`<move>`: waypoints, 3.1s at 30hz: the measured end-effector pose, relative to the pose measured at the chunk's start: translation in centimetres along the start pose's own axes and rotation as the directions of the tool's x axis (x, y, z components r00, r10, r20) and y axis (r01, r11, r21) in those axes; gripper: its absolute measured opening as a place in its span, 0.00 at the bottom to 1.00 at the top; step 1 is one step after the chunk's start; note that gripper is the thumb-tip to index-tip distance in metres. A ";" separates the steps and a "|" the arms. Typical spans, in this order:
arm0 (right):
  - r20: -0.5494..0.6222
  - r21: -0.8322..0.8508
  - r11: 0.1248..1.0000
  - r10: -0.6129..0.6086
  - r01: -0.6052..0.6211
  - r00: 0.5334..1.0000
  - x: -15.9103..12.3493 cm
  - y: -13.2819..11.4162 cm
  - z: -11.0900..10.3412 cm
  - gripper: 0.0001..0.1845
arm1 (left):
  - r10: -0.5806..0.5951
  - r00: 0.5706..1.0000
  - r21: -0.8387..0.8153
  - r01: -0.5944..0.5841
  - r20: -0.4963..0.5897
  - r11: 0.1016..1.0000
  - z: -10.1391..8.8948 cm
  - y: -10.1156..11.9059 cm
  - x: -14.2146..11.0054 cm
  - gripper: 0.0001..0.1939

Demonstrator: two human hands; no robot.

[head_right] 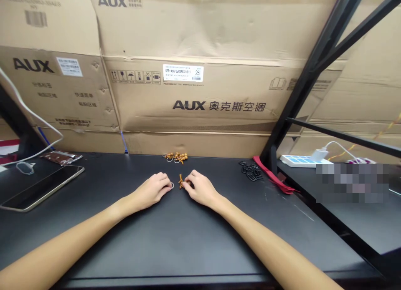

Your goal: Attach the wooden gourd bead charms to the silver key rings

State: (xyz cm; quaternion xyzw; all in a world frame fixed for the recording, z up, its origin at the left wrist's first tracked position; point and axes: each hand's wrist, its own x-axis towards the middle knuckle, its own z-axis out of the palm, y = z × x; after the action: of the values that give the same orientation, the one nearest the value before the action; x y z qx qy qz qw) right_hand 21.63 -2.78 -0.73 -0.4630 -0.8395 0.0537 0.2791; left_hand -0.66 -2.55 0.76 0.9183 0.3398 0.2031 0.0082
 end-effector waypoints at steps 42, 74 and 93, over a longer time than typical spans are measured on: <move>0.021 0.419 0.908 -0.021 0.010 1.000 -0.1 -2.1 0.3 0.06 | -0.237 0.971 -0.378 0.226 0.018 0.898 0.5 1.2 0.5 0.11; -0.047 0.316 0.949 -0.008 0.022 0.999 -0.1 -2.1 0.4 0.04 | -0.270 0.963 -0.384 0.247 -0.006 0.890 0.6 1.2 0.6 0.11; 0.026 0.482 0.876 0.005 -0.017 1.000 -0.2 -2.7 0.2 0.03 | -0.243 0.967 -0.496 0.246 0.071 0.833 0.0 1.5 0.5 0.11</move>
State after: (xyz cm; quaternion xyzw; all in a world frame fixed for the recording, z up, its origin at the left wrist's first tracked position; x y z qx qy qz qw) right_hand 19.59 -4.38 -0.02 -0.3832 -0.8002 0.2684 0.3753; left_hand 0.61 -3.37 1.18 0.8340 0.3899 0.2793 0.2727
